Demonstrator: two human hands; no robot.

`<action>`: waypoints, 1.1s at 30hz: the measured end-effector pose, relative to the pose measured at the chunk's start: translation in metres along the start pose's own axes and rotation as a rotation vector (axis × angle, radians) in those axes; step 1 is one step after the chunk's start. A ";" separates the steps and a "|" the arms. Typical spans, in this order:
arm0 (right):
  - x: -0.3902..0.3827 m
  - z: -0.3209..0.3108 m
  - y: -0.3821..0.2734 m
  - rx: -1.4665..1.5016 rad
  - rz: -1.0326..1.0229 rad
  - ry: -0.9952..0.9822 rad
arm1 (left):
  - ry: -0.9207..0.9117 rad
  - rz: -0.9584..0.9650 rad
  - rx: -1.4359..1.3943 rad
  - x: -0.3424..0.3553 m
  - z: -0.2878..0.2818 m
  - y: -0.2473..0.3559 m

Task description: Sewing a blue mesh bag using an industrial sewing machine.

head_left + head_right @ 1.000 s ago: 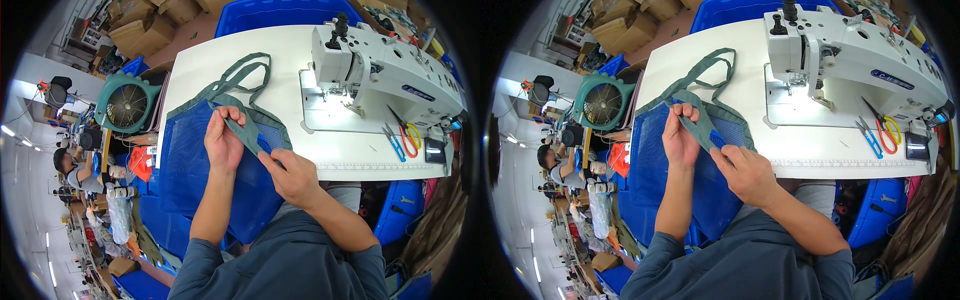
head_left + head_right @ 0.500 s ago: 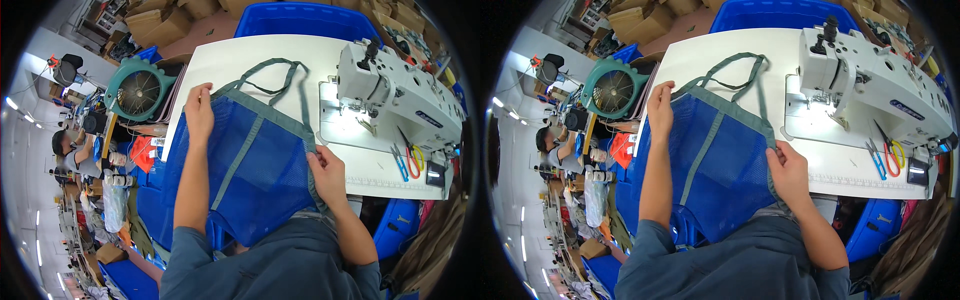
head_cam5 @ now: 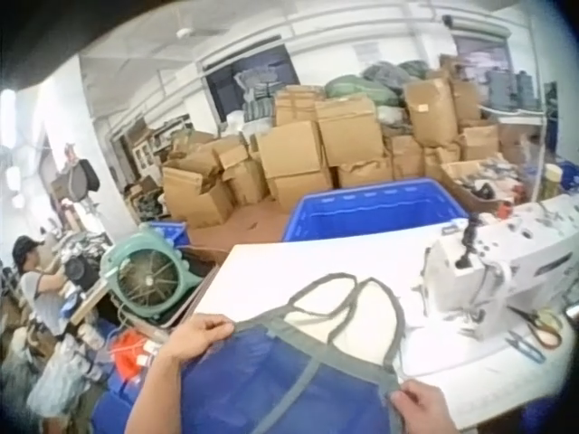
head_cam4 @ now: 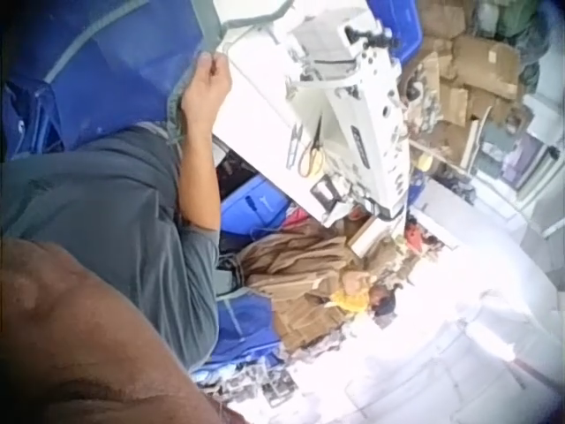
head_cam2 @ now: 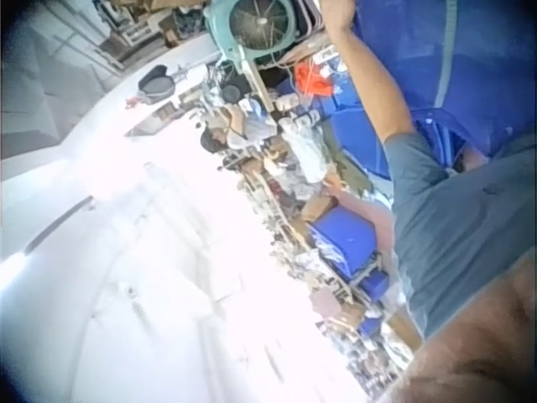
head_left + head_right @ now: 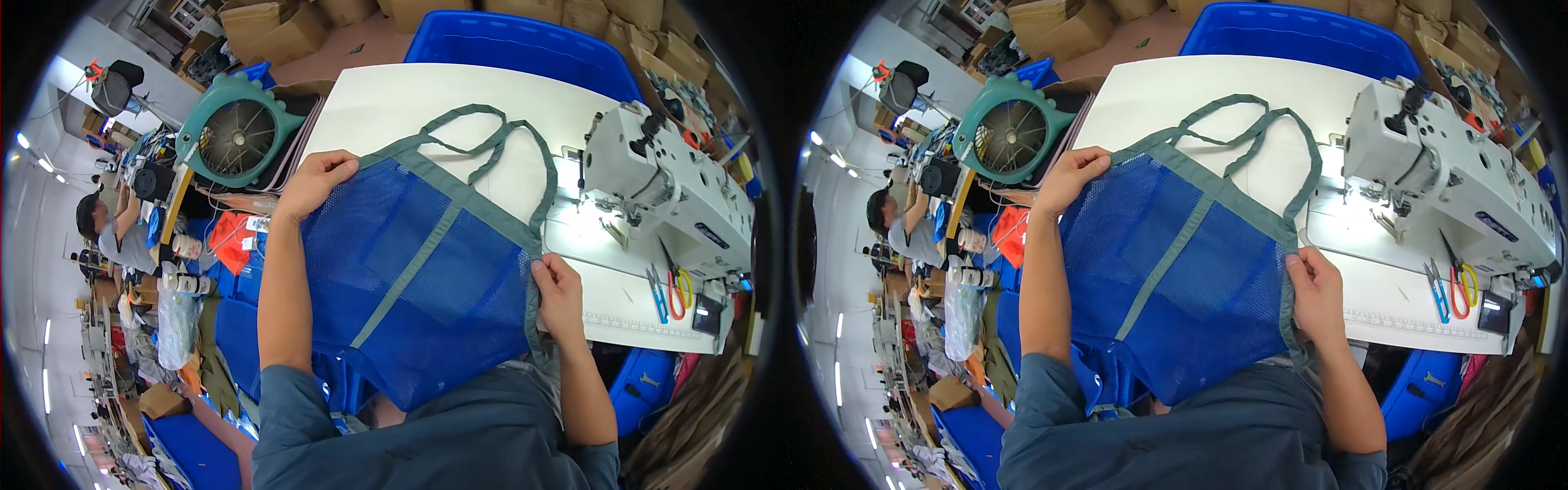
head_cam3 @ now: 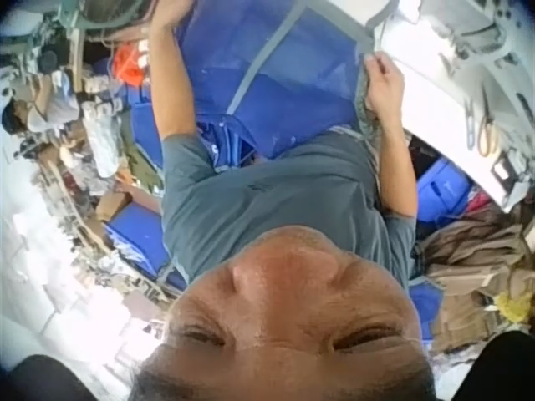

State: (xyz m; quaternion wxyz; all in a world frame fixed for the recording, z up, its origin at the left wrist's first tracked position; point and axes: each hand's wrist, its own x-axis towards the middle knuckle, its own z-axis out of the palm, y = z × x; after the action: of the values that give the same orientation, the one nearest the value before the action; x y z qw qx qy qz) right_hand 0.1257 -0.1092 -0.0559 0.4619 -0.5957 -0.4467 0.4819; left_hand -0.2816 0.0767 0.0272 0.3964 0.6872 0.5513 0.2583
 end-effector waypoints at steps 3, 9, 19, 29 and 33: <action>0.003 0.002 -0.001 0.068 0.025 -0.016 | 0.000 0.017 -0.121 -0.012 -0.001 0.008; 0.008 0.007 0.011 0.144 0.001 0.010 | 0.046 0.069 -0.195 -0.022 -0.015 0.003; -0.012 -0.004 -0.011 0.030 0.149 -0.057 | -0.021 0.235 0.329 -0.056 0.058 0.005; -0.010 -0.008 0.002 -0.197 -0.002 0.050 | 0.049 0.311 0.377 -0.068 0.094 -0.007; -0.011 -0.004 -0.004 -0.272 -0.027 0.090 | 0.027 0.319 0.436 -0.067 0.088 -0.011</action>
State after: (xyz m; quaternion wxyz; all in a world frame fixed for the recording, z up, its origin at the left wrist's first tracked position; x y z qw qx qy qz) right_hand 0.1279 -0.1195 -0.0499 0.4028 -0.6677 -0.4948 0.3835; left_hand -0.2356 -0.0096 -0.0254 0.1860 0.8309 0.4840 0.2016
